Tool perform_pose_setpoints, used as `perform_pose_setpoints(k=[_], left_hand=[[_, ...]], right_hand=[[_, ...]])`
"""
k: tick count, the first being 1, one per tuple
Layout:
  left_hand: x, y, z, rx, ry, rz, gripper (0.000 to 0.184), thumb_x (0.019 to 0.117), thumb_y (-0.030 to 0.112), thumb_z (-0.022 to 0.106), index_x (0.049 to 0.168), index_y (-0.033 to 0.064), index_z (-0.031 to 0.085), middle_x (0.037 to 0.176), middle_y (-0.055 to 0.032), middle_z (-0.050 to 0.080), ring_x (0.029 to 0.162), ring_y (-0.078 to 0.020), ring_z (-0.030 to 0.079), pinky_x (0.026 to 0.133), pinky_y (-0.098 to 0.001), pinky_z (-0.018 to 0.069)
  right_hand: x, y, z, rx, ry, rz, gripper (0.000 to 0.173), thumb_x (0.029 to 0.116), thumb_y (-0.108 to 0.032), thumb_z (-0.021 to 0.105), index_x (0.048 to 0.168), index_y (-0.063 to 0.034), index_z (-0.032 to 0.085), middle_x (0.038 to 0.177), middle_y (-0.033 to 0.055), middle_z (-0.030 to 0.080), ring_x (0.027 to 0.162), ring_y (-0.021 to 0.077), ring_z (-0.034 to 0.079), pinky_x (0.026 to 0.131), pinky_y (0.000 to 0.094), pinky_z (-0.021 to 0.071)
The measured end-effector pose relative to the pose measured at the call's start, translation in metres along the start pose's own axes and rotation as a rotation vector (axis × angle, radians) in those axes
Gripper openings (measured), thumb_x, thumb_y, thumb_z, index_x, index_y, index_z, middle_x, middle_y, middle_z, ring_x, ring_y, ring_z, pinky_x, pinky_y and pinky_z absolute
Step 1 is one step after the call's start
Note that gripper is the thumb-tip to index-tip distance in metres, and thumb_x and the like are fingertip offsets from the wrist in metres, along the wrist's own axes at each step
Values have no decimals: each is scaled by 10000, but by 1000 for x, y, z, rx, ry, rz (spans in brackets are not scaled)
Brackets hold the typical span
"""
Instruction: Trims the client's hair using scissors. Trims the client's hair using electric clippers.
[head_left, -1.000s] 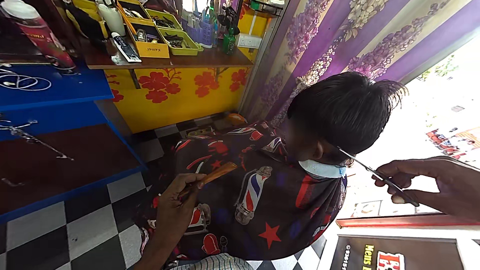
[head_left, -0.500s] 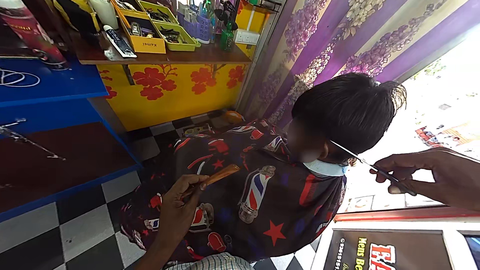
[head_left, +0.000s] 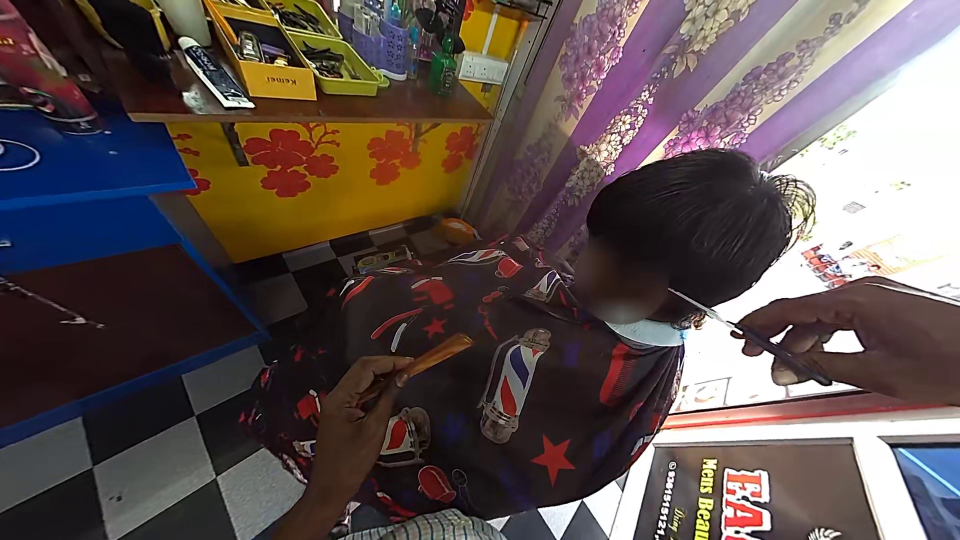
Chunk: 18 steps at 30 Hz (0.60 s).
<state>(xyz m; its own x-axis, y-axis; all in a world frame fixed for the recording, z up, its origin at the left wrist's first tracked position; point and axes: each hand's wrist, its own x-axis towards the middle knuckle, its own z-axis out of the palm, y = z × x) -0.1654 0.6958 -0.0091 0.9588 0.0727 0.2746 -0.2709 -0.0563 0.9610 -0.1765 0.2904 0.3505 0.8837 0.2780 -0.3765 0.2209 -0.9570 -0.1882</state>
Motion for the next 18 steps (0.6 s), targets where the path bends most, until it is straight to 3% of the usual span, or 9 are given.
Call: perform_pose_setpoints(k=[4, 7, 11, 14, 16, 18], left_hand=[[1, -4, -3, -2, -11, 14, 208, 961, 203, 651, 1132, 114, 730, 1110, 2, 705, 940, -127, 695, 773, -237, 607], [2, -6, -6, -26, -33, 34, 213, 951, 170, 651, 1134, 87, 723, 1110, -18, 706, 954, -136, 693, 790, -242, 606], [2, -2, -7, -30, -52, 35, 200, 962, 109, 636, 1135, 39, 709, 1084, -29, 703, 933, -79, 675, 781, -192, 575], [5, 1, -4, -62, -97, 44, 231, 1001, 44, 565, 1217, -21, 613, 1058, -18, 686, 891, -53, 664, 755, -201, 572], [16, 12, 4, -95, -141, 98, 253, 1016, 39, 550, 1263, -12, 572, 1049, -15, 704, 873, -85, 698, 738, -245, 607], [36, 38, 18, -97, -196, 231, 251, 1011, 59, 577, 1256, 27, 620, 1059, -11, 724, 859, -96, 703, 722, -251, 609]], right_hand=[[4, -8, 2, 12, 0, 2, 205, 868, -257, 791, 1072, -241, 769, 938, -108, 755, 765, 37, 708, 664, 239, 612], [5, -5, 5, -20, 41, -19, 154, 883, -227, 760, 1034, -250, 772, 883, -111, 755, 729, 26, 705, 648, 245, 614], [6, -5, 9, -80, 53, -82, 105, 907, -240, 731, 1006, -258, 758, 807, -118, 729, 645, 16, 670, 589, 243, 590], [-1, -11, 18, -100, 93, -99, 157, 882, -322, 783, 1021, -262, 738, 800, -126, 711, 662, 20, 664, 599, 251, 584], [-8, -16, 32, -54, 112, -128, 148, 868, -284, 793, 1003, -259, 736, 796, -121, 697, 670, 23, 650, 601, 258, 573], [-13, -22, 54, -13, 130, -195, 144, 876, -264, 785, 1011, -258, 736, 795, -115, 683, 665, 25, 632, 593, 272, 559]])
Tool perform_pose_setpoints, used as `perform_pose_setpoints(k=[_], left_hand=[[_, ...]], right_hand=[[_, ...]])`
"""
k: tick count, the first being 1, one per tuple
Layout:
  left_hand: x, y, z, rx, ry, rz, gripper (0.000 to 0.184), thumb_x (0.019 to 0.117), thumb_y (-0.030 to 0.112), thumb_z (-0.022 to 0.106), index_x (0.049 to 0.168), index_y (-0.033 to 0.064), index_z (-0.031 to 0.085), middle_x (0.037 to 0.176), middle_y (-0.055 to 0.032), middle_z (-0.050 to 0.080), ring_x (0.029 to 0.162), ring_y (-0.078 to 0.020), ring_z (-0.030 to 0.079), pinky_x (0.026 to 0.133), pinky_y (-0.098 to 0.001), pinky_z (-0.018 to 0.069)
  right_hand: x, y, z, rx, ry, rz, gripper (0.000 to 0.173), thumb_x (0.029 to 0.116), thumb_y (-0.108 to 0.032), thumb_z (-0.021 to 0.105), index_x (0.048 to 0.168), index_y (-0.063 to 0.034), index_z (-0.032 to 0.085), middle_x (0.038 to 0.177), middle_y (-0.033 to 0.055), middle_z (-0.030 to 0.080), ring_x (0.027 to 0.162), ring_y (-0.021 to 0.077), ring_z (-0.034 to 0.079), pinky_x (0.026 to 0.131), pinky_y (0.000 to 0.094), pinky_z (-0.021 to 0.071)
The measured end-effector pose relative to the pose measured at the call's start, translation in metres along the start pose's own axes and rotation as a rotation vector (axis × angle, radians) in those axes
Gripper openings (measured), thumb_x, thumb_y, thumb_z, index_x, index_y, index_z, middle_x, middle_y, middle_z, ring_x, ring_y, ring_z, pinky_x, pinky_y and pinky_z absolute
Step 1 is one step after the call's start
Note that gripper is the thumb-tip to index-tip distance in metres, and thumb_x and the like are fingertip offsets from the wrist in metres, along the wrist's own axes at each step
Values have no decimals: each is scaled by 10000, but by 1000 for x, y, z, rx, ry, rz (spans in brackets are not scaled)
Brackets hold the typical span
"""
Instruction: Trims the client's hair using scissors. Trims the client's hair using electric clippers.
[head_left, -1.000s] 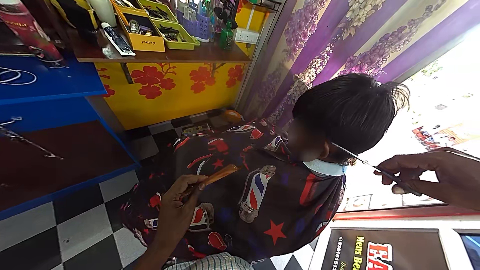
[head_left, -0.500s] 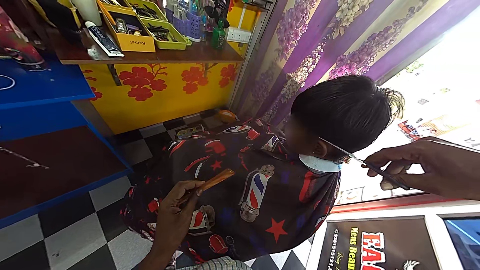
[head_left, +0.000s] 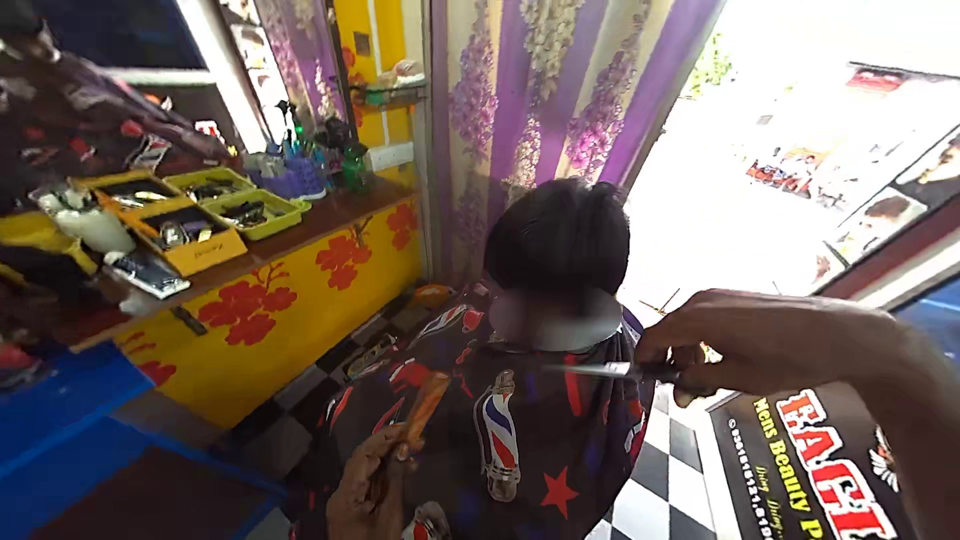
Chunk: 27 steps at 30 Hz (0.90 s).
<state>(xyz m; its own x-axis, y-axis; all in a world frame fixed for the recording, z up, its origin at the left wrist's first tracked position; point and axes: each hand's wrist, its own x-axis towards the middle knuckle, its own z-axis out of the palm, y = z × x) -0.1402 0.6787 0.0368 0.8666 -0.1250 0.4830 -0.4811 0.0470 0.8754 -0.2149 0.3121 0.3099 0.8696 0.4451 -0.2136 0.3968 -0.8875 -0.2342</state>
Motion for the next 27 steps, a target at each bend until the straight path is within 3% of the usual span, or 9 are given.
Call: perform_pose_setpoints(k=[3, 6, 8, 13, 18, 21, 24, 27], left_hand=[[58, 40, 22, 165, -52, 284, 196, 1013, 201, 629, 1182, 142, 708, 1057, 45, 735, 890, -43, 699, 777, -218, 605], [113, 87, 52, 344, -26, 545, 201, 998, 222, 638, 1103, 83, 738, 1032, 13, 723, 912, -15, 665, 801, -199, 564], [139, 107, 70, 412, -51, 652, 198, 993, 199, 650, 1117, 80, 747, 1059, -3, 709, 951, -33, 664, 834, -212, 569], [156, 93, 95, 594, -144, 839, 193, 1000, 192, 635, 1105, 116, 778, 1036, -48, 738, 972, -157, 686, 874, -339, 564], [146, 82, 105, 657, -177, 1024, 172, 998, 191, 641, 1124, 209, 756, 1070, -11, 701, 998, -164, 644, 858, -362, 501], [141, 80, 94, 577, -127, 1030, 174, 1004, 210, 649, 1169, 250, 688, 1106, 39, 678, 1053, -130, 631, 933, -333, 509], [147, 89, 92, 485, -9, 824, 140, 995, 180, 659, 1117, 161, 726, 1082, 16, 679, 1051, -84, 643, 916, -262, 547], [157, 80, 95, 480, -74, 770, 132, 977, 163, 673, 1063, 136, 769, 1072, -7, 703, 1050, -113, 651, 920, -284, 550]], right_hand=[[-7, -11, 34, 146, 47, -96, 152, 908, -243, 742, 1046, -181, 734, 840, -54, 698, 709, 65, 647, 632, 313, 561], [-15, -9, 76, 252, 218, -165, 200, 898, -253, 726, 1060, -137, 733, 883, -15, 707, 763, 109, 671, 666, 360, 577], [-19, 0, 108, 344, 347, -187, 221, 908, -262, 714, 1078, -122, 724, 926, 12, 714, 815, 123, 680, 706, 360, 582], [-37, 20, 185, 605, 469, -129, 254, 920, -242, 735, 1148, -134, 707, 982, 32, 720, 836, 132, 682, 748, 355, 583], [-67, 36, 226, 701, 498, -87, 264, 905, -321, 769, 1130, -198, 707, 990, -37, 731, 833, 73, 693, 725, 315, 600], [-78, 45, 229, 775, 523, -156, 261, 905, -281, 761, 1143, -182, 719, 1003, -23, 740, 850, 69, 700, 741, 290, 606], [-77, 52, 229, 855, 556, -235, 267, 913, -236, 762, 1156, -135, 715, 1005, 12, 743, 868, 82, 708, 781, 277, 607], [-68, 58, 227, 891, 537, -271, 263, 929, -247, 754, 1163, -134, 711, 1013, 20, 748, 879, 92, 714, 793, 281, 607]])
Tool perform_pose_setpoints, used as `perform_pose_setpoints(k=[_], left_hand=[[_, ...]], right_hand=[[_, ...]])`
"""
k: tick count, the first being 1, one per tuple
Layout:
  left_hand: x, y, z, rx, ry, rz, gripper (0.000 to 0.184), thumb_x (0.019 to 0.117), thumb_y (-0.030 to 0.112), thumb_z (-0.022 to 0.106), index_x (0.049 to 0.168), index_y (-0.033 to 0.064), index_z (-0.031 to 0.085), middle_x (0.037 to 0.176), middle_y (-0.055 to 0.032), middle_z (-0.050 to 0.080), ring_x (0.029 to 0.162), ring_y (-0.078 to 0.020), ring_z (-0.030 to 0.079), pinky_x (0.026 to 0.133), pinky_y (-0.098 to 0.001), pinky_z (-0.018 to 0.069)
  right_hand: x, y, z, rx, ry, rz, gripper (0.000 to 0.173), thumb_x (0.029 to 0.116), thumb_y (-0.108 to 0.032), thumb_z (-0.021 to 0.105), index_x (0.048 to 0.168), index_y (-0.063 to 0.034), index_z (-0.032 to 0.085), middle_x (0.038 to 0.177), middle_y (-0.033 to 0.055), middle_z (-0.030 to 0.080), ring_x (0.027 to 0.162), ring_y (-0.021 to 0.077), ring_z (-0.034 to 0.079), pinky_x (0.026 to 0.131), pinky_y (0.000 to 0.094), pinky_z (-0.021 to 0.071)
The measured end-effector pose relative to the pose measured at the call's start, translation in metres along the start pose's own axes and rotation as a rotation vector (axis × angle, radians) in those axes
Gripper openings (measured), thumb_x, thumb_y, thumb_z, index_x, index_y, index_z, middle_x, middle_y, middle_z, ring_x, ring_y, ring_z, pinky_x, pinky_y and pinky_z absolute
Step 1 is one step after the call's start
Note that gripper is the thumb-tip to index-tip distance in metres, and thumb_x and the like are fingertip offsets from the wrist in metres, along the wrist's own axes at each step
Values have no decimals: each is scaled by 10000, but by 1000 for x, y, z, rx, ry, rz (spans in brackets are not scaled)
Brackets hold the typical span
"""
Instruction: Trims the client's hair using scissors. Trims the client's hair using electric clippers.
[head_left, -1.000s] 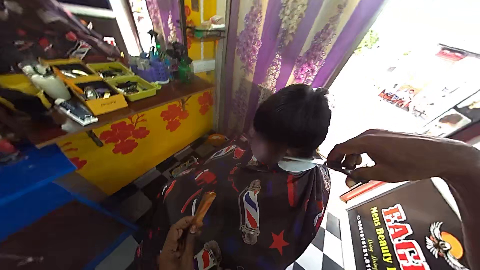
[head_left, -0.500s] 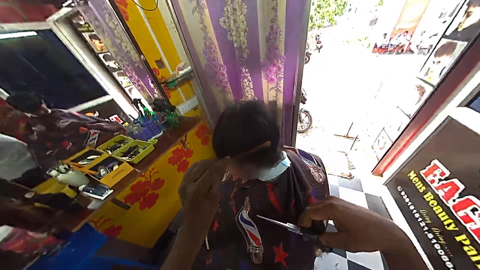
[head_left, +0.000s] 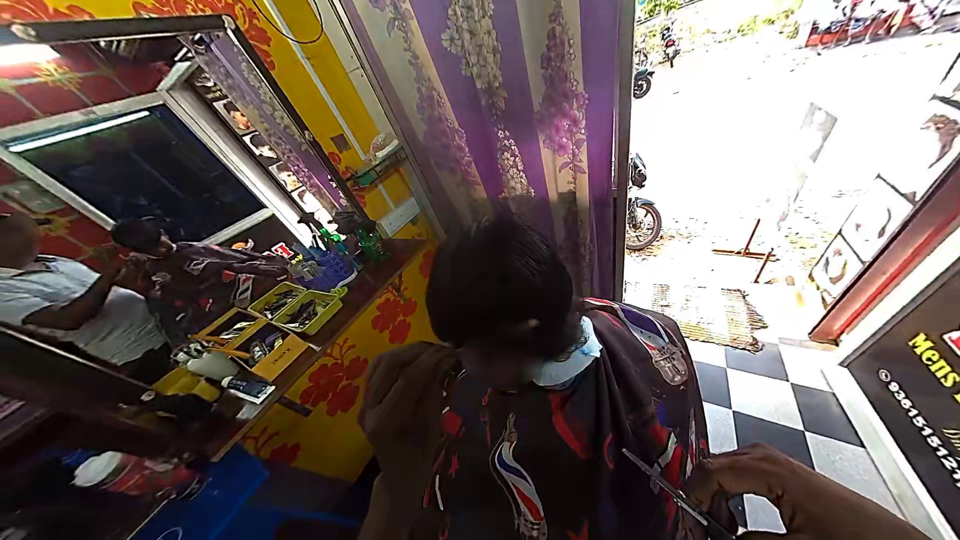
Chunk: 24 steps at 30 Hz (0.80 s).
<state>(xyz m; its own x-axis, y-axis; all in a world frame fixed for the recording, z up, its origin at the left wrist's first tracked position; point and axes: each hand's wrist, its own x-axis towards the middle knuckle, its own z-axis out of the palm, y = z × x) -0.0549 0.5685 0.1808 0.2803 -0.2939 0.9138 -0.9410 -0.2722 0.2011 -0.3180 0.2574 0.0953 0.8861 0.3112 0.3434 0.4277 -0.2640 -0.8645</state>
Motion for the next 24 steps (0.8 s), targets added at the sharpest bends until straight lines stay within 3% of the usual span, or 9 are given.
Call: perform_pose_setpoints(k=[3, 5, 8, 11, 15, 18, 24], left_hand=[[-9, -1, 7, 96, -66, 108, 116, 986, 204, 669, 1047, 207, 768, 1039, 5, 702, 1037, -141, 639, 921, -320, 517], [-12, 6, 3, 134, -96, 177, 139, 988, 229, 675, 1110, 266, 731, 1048, 41, 690, 1021, -125, 627, 904, -309, 489], [-16, 16, -14, 96, -76, 198, 181, 980, 207, 689, 1155, 255, 690, 1093, 73, 661, 1038, -91, 624, 918, -261, 513], [-25, 12, -32, 4, 27, 58, 172, 1007, 194, 644, 1172, 217, 686, 1144, 85, 622, 1080, -18, 603, 931, -172, 510], [-45, -19, -45, -167, 158, -179, 142, 1019, 150, 615, 1138, 101, 677, 1124, 83, 630, 1035, 29, 605, 899, -150, 521], [-62, -44, -58, -409, 134, -403, 137, 1033, 152, 594, 1152, 129, 656, 974, 148, 659, 824, 45, 622, 724, -134, 535], [-90, -70, -87, -581, 11, -650, 119, 1034, 76, 555, 1124, 40, 623, 864, 95, 654, 700, 13, 624, 614, -136, 542]], right_hand=[[13, 5, -3, 54, -43, -20, 245, 926, -215, 753, 1151, -123, 716, 997, 25, 750, 868, 89, 711, 787, 279, 601], [23, 9, 1, 195, -30, -85, 275, 918, -195, 768, 1168, -102, 700, 1003, 47, 747, 883, 114, 722, 802, 286, 617], [53, 2, 29, 435, 143, -141, 284, 912, -178, 772, 1173, -136, 670, 1020, 47, 728, 914, 156, 722, 799, 327, 625], [103, -20, 83, 529, 400, -165, 217, 918, -134, 760, 1116, -90, 683, 1063, 86, 732, 923, 202, 733, 782, 370, 642], [177, -43, 155, 744, 505, -266, 246, 944, -46, 701, 1183, -17, 649, 1143, 123, 723, 994, 217, 721, 852, 380, 616], [217, -49, 172, 865, 598, -325, 274, 940, 10, 684, 1210, 17, 640, 1200, 155, 705, 1076, 259, 705, 934, 426, 595], [257, -56, 182, 982, 708, -255, 199, 944, 13, 681, 1141, 31, 658, 1151, 152, 712, 1062, 233, 705, 959, 390, 579]])
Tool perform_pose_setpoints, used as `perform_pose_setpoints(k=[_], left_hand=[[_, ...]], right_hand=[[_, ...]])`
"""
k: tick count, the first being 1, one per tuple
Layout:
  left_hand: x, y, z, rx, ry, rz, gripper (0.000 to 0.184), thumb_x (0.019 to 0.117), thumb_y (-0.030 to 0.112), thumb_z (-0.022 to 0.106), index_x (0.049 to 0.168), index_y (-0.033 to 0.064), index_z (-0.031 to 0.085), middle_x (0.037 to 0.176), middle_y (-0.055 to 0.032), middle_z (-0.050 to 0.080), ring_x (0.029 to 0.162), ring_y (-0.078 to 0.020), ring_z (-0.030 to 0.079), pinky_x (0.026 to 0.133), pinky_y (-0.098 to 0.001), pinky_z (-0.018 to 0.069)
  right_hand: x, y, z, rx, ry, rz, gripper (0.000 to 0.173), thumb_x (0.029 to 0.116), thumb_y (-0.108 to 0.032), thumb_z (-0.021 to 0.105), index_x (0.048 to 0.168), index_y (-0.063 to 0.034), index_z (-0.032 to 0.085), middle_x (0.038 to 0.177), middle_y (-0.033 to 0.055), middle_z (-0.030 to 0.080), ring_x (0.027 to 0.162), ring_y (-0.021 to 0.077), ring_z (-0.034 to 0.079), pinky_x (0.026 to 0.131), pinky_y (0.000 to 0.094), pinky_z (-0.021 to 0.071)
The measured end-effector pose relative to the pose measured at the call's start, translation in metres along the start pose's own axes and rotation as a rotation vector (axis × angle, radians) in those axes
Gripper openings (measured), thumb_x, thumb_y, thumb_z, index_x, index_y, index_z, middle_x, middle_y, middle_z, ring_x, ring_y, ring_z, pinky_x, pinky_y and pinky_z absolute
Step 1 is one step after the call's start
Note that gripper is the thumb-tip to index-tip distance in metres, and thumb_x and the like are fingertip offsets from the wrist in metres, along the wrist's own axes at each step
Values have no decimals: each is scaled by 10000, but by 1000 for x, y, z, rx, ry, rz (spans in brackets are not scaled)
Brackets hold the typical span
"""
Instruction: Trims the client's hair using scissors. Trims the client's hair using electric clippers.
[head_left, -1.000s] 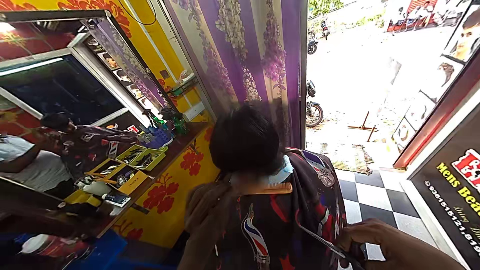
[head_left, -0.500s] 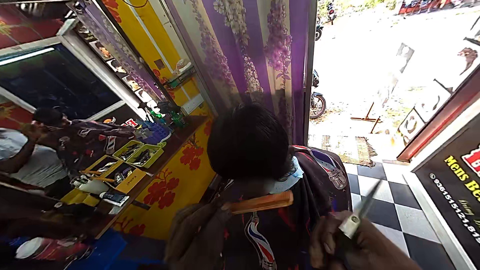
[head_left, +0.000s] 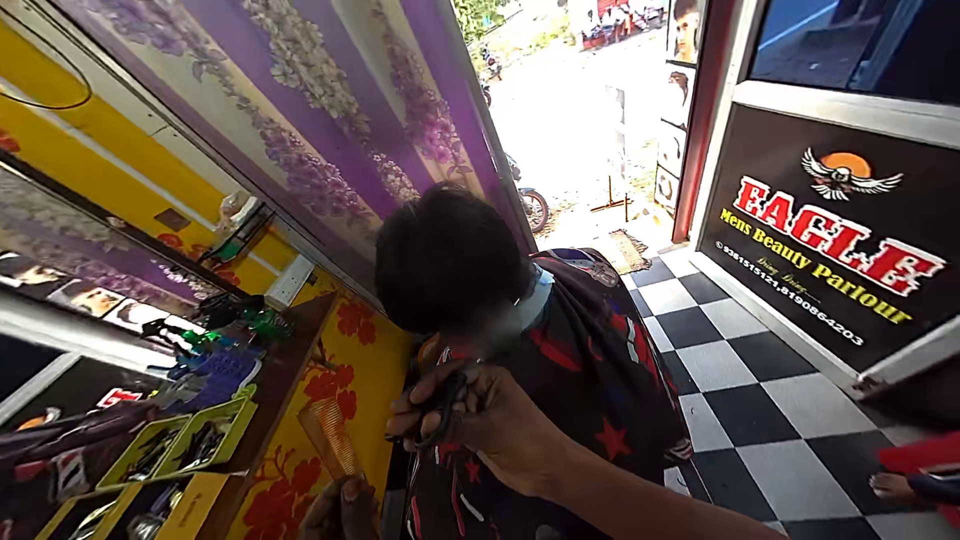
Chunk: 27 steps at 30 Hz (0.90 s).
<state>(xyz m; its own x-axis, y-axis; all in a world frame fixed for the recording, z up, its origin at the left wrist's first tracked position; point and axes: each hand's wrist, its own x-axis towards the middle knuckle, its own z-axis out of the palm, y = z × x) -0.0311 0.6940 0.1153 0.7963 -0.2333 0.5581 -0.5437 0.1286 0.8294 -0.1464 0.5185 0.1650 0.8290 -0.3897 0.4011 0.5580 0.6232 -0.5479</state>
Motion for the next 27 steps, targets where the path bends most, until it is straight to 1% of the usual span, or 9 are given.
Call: perform_pose_setpoints(k=[1, 3, 6, 8, 10, 15, 19, 23, 27], left_hand=[[-3, -1, -5, 6, -1, -34, 119, 1031, 66, 550, 1121, 28, 618, 856, 88, 650, 687, 11, 621, 605, -137, 540], [-7, -1, -11, 3, 3, -83, 118, 1029, 66, 555, 1114, 41, 633, 853, 90, 658, 678, 13, 623, 596, -136, 541], [-13, -1, -15, -7, 6, -131, 124, 1032, 71, 558, 1127, 42, 633, 853, 80, 663, 670, -1, 629, 592, -146, 548], [-15, -1, -12, 9, 15, -156, 122, 1026, 63, 565, 1126, 36, 629, 846, 74, 668, 673, -4, 637, 606, -156, 559], [-16, 0, -10, 9, 8, -158, 123, 1021, 49, 565, 1127, 41, 628, 855, 76, 674, 695, 2, 642, 631, -152, 563], [-16, 4, -3, 10, -8, -164, 119, 1019, 33, 554, 1122, 43, 613, 846, 79, 668, 700, 10, 641, 639, -145, 560], [-17, 3, 0, 23, 3, -164, 120, 1018, 28, 551, 1115, 38, 620, 844, 79, 674, 694, 12, 646, 627, -144, 564], [-19, -1, 2, 21, 8, -157, 119, 1011, 22, 566, 1114, 30, 626, 836, 74, 680, 690, 9, 649, 617, -144, 564], [-20, -6, 2, 16, -12, -144, 122, 1013, 31, 563, 1113, 38, 634, 874, 76, 683, 720, 2, 649, 663, -154, 566]], right_hand=[[1, 3, 1, 2, 2, -4, 188, 939, 23, 682, 1125, 32, 657, 1139, 157, 715, 1051, 237, 709, 951, 390, 581], [3, 7, 2, 18, -2, -9, 181, 939, 37, 673, 1119, 30, 656, 1137, 158, 716, 1046, 237, 712, 945, 381, 583], [7, 6, 2, 48, -11, -1, 194, 944, 43, 662, 1138, 30, 659, 1148, 154, 709, 1049, 220, 703, 946, 359, 575], [11, 7, 1, 54, -8, -23, 173, 944, 59, 652, 1114, 29, 660, 1142, 154, 714, 1050, 216, 704, 942, 350, 574], [15, 5, 1, 73, -10, -23, 185, 945, 73, 642, 1125, 34, 656, 1154, 163, 709, 1059, 220, 702, 942, 346, 574], [22, 4, 1, 65, -50, 2, 209, 938, 80, 645, 1143, 46, 652, 1161, 159, 697, 1060, 203, 689, 943, 332, 567], [26, 7, -5, 69, -51, 6, 217, 937, 69, 659, 1153, 52, 648, 1173, 170, 694, 1080, 210, 685, 949, 326, 563], [27, -2, -10, 69, -21, 21, 225, 938, 84, 645, 1160, 45, 654, 1160, 170, 701, 1072, 214, 690, 949, 330, 564], [29, -10, -13, 74, 6, 27, 198, 953, 80, 625, 1143, 35, 657, 1145, 161, 707, 1008, 219, 715, 880, 346, 604]])
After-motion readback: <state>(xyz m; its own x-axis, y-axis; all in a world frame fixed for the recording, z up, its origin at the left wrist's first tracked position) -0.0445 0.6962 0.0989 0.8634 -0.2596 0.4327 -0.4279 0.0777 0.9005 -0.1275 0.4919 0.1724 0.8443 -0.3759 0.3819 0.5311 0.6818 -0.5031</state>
